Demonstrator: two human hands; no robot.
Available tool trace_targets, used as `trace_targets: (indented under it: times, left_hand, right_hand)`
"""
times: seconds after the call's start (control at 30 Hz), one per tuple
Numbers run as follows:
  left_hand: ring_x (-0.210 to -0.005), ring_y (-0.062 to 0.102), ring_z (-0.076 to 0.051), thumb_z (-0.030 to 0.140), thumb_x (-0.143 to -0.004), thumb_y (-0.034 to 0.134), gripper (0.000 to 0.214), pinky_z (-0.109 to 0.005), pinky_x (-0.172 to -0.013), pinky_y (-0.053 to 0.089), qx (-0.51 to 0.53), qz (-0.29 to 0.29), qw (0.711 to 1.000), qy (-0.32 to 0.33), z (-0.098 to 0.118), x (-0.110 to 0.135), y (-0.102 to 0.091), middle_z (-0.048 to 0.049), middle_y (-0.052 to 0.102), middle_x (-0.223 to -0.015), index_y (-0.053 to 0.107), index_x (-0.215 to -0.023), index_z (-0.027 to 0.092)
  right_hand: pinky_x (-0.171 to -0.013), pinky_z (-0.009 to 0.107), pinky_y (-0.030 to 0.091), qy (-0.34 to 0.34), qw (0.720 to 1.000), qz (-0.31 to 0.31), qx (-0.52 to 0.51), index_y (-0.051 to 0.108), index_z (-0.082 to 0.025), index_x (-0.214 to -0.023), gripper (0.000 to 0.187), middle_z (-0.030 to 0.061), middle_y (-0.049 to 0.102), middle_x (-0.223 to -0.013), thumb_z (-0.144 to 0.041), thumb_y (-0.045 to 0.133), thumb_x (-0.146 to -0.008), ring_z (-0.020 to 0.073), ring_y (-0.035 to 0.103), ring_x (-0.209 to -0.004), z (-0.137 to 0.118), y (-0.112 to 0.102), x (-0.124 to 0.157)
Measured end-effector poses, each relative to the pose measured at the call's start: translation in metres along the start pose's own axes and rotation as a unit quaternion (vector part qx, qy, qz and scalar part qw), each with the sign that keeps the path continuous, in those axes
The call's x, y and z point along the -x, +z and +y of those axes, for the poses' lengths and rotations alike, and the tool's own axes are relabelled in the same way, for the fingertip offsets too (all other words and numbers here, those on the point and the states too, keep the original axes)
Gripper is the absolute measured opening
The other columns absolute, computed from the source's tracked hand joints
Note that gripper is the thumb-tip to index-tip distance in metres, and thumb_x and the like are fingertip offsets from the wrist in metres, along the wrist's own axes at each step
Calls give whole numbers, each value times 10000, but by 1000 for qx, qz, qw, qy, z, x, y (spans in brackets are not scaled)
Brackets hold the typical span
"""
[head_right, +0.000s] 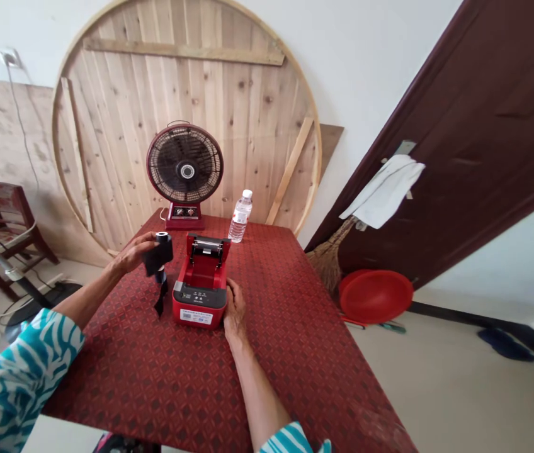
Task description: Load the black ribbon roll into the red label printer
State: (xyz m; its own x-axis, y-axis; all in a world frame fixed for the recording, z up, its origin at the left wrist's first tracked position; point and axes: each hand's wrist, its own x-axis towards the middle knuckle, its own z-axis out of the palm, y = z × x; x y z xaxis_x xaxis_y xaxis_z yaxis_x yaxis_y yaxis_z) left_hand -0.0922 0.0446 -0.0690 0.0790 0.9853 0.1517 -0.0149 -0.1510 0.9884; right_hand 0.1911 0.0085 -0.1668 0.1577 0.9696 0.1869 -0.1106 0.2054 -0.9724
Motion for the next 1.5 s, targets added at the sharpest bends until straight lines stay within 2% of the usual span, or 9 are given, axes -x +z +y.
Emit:
trace_targets:
  times: [0.23,0.4,0.6,0.73,0.83,0.93,1.13,1.33,1.5]
  left_hand:
    - [-834,618,-205,391,-753,615,405,-309,-741,478,-216,-161,962,39,52,33,61,-65,685,-971,630,-1086,163]
    - [-886,624,-200,278,-771,572,287,-294,-793,459,-397,-191,891,108,43,15,96,-35,691,-970,647,-1039,208]
    - [-904,642,-254,221,-689,643,215,-315,-794,433,-570,-227,785,93,29,-12,109,-47,723,-926,706,-892,248]
    - [-910,645,-247,188,-657,656,196,-307,-790,428,-609,-264,744,82,21,-25,116,-36,731,-904,720,-825,265]
    - [-901,650,-243,191,-646,667,196,-289,-756,438,-602,-271,748,73,18,-31,117,-27,734,-903,723,-819,267]
    - [-908,651,-226,217,-665,661,195,-267,-771,446,-550,-274,784,83,23,-27,112,-8,733,-929,722,-844,268]
    - [-918,641,-179,296,-847,516,243,-275,-836,461,-428,-237,858,156,43,28,105,-39,705,-992,686,-999,212]
    - [-1002,588,-198,293,-885,499,230,-362,-895,433,-456,-192,823,278,34,73,103,-82,653,-1082,697,-971,215]
    - [-997,568,-199,281,-916,450,256,-382,-899,391,-512,-177,775,325,31,85,100,-74,661,-1083,669,-1030,214]
  right_hand:
    - [-899,363,425,-31,999,-4,27,640,-241,-1073,354,45,663,-1083,-439,505,-813,215,569,-1029,-3,3,-1]
    - [-924,356,415,-61,998,-5,29,646,-245,-1065,325,36,659,-1073,-399,484,-829,198,575,-1019,-1,2,-2]
    - [-936,356,412,-75,997,-5,20,652,-247,-1049,304,37,662,-1063,-378,489,-829,196,564,-1027,3,3,-5]
    - [-940,359,410,-81,997,-4,20,658,-244,-1038,298,39,664,-1056,-371,485,-830,194,573,-1014,3,3,-7]
    - [-945,355,407,-79,997,0,20,663,-243,-1025,293,38,666,-1053,-369,490,-825,194,575,-1015,2,3,-6]
    - [-961,359,400,-74,997,-10,12,651,-241,-1051,307,40,665,-1079,-380,494,-827,195,570,-1043,1,2,-3]
    - [-956,382,408,-35,999,28,-27,588,-237,-1142,409,59,614,-1221,-458,491,-812,203,549,-1125,-16,4,-25]
    - [-947,412,416,-46,998,-1,-53,519,-253,-1219,505,57,566,-1289,-540,447,-810,211,531,-1165,-61,26,-71]
    - [-936,386,432,-76,995,-21,-56,534,-230,-1205,508,55,612,-1207,-543,445,-814,197,565,-1095,-73,33,-70]
